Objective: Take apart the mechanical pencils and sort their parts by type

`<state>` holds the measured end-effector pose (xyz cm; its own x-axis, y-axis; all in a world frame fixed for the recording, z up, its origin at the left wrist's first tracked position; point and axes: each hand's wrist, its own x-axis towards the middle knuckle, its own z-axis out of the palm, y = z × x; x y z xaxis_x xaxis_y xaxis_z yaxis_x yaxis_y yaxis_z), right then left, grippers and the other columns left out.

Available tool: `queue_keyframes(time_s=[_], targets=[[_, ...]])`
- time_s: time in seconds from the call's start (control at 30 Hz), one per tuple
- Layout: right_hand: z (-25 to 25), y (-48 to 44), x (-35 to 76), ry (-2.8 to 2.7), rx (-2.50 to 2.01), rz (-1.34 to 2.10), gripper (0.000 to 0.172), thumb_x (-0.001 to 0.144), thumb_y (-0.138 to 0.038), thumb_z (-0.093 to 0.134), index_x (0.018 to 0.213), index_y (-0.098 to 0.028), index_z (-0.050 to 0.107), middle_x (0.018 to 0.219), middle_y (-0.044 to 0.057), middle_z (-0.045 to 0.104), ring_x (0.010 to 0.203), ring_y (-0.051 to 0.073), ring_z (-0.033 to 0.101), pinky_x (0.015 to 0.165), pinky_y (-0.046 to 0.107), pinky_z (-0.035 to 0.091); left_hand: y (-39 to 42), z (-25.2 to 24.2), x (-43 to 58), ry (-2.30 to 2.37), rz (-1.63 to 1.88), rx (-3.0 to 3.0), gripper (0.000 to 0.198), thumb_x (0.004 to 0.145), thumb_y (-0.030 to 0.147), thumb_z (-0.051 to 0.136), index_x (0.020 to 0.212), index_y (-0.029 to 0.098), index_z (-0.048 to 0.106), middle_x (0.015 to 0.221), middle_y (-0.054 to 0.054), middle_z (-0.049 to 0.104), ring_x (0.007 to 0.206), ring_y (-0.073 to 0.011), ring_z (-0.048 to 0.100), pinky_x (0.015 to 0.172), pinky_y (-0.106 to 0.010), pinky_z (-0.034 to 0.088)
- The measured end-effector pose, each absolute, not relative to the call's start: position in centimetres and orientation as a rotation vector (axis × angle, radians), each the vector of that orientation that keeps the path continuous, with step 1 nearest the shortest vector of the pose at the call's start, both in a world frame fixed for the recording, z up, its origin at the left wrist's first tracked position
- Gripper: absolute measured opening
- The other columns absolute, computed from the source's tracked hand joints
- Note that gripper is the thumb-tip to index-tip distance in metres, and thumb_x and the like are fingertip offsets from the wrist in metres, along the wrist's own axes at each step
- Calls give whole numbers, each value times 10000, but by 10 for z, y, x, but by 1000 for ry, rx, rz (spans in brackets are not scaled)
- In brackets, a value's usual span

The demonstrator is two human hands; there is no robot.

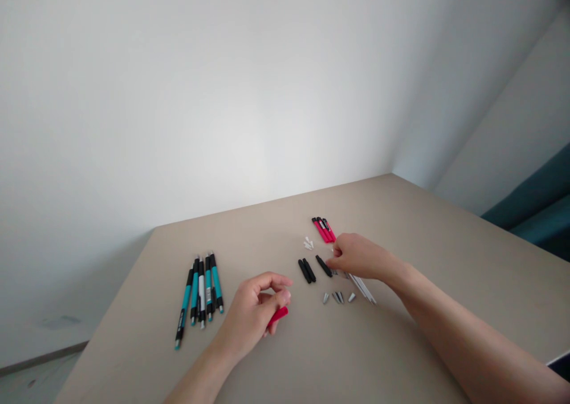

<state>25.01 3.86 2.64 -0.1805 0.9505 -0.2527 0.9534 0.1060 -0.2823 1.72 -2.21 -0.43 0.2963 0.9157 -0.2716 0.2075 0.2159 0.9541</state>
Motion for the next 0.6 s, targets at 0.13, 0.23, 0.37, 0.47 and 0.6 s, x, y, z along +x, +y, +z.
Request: queue_keyframes(time_s=[0.13, 0.23, 0.37, 0.47, 0.6], targets=[[24, 40, 250, 2333, 1993, -592, 226, 685, -272, 555, 490, -156, 559, 515, 45, 544, 486, 135, 459, 463, 265, 237, -22, -5, 17, 1191, 699, 1270, 301, 790, 347, 599, 1001, 132, 612, 661, 17, 569, 381, -54, 452, 342, -177, 305], [24, 40, 250, 2325, 1985, -594, 219, 681, -264, 556, 491, -155, 565, 511, 41, 537, 479, 131, 452, 463, 266, 234, -22, -7, 16, 1183, 706, 1272, 308, 784, 359, 611, 992, 133, 613, 672, 13, 578, 375, -52, 453, 337, -175, 307], [25, 39, 251, 2308, 1983, -606, 176, 659, -242, 574, 505, -157, 561, 523, 35, 538, 483, 131, 462, 456, 259, 243, -21, -8, 16, 1180, 707, 1268, 297, 792, 354, 603, 995, 138, 612, 691, 10, 585, 378, -48, 454, 343, -174, 311], [27, 39, 253, 2295, 1985, -602, 161, 646, -229, 584, 506, -157, 551, 520, 36, 533, 474, 133, 458, 448, 260, 240, -21, -7, 16, 1185, 705, 1273, 290, 796, 344, 598, 998, 136, 612, 684, 10, 583, 376, -48, 453, 344, -177, 312], [28, 38, 256, 2293, 1978, -607, 168, 639, -231, 588, 495, -157, 543, 509, 37, 523, 461, 134, 456, 436, 263, 231, -21, -7, 17, 1187, 704, 1284, 288, 799, 342, 597, 997, 134, 613, 678, 13, 577, 379, -50, 456, 344, -179, 312]])
